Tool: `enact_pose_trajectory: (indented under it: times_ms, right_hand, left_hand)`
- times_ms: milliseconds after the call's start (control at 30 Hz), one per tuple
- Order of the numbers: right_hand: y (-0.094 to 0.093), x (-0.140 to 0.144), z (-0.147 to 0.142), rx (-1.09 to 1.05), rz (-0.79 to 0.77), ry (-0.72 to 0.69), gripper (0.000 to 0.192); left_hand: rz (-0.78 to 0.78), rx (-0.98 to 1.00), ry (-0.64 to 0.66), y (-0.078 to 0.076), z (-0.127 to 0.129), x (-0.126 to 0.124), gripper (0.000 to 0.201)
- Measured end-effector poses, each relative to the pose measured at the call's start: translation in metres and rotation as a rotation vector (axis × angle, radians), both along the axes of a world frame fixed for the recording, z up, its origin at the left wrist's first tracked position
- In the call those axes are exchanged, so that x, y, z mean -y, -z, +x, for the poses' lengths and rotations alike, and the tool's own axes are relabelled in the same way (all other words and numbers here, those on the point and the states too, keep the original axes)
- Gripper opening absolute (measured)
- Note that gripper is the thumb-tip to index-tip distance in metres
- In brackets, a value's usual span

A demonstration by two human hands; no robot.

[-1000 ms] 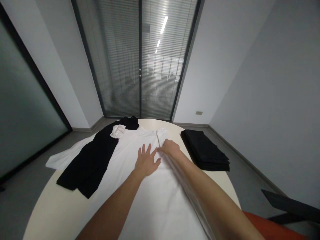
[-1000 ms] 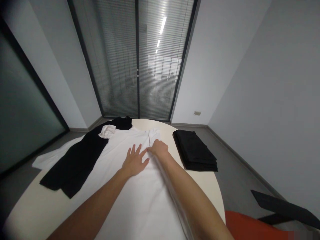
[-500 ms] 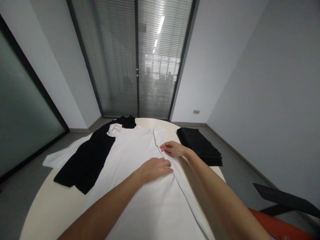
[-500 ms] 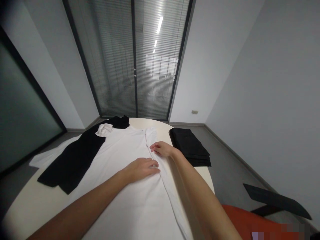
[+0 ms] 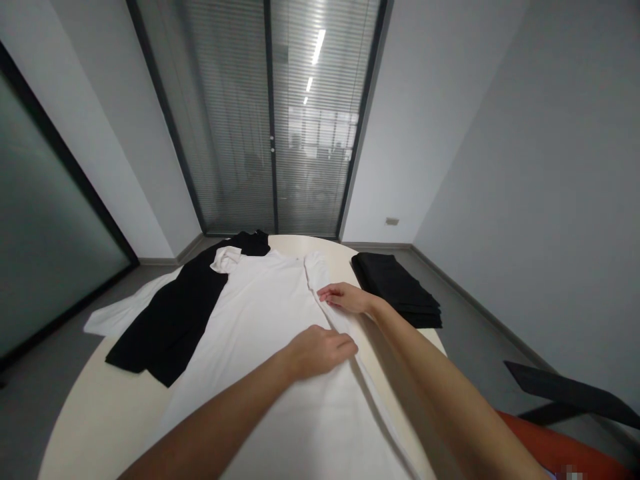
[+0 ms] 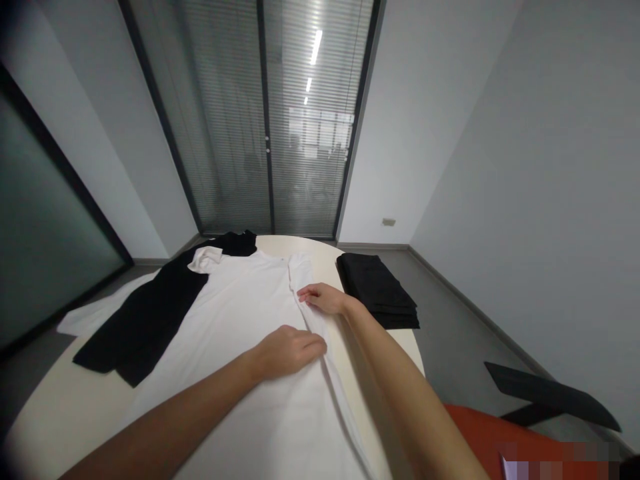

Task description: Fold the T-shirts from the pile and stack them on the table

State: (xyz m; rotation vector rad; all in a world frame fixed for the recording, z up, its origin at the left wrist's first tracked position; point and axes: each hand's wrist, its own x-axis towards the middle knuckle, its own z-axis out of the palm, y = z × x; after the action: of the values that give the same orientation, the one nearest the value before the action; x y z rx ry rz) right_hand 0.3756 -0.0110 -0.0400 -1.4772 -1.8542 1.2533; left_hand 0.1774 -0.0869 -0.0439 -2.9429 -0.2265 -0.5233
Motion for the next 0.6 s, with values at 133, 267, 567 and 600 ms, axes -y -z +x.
enact_pose_trajectory:
  times_ms: [133,267,567,600]
  right_hand:
    - [0.003,-0.001,0.001,-0.007,0.002,-0.021,0.035]
    - [0.006,-0.003,0.003,0.017,0.02,-0.04,0.036]
    - [0.007,0.004,0.002,0.106,0.181,-0.089,0.034]
    - [0.006,0.005,0.002,0.117,0.199,-0.095,0.034]
  left_hand:
    - [-0.112,0.032,-0.041,-0.003,-0.015,-0.001,0.019]
    - [-0.137,-0.046,-0.018,-0.009,-0.032,0.0,0.02]
    - [-0.188,0.017,0.121,-0.005,-0.033,0.024,0.006]
    - [-0.189,0.001,0.139,-0.004,-0.031,0.028,0.006]
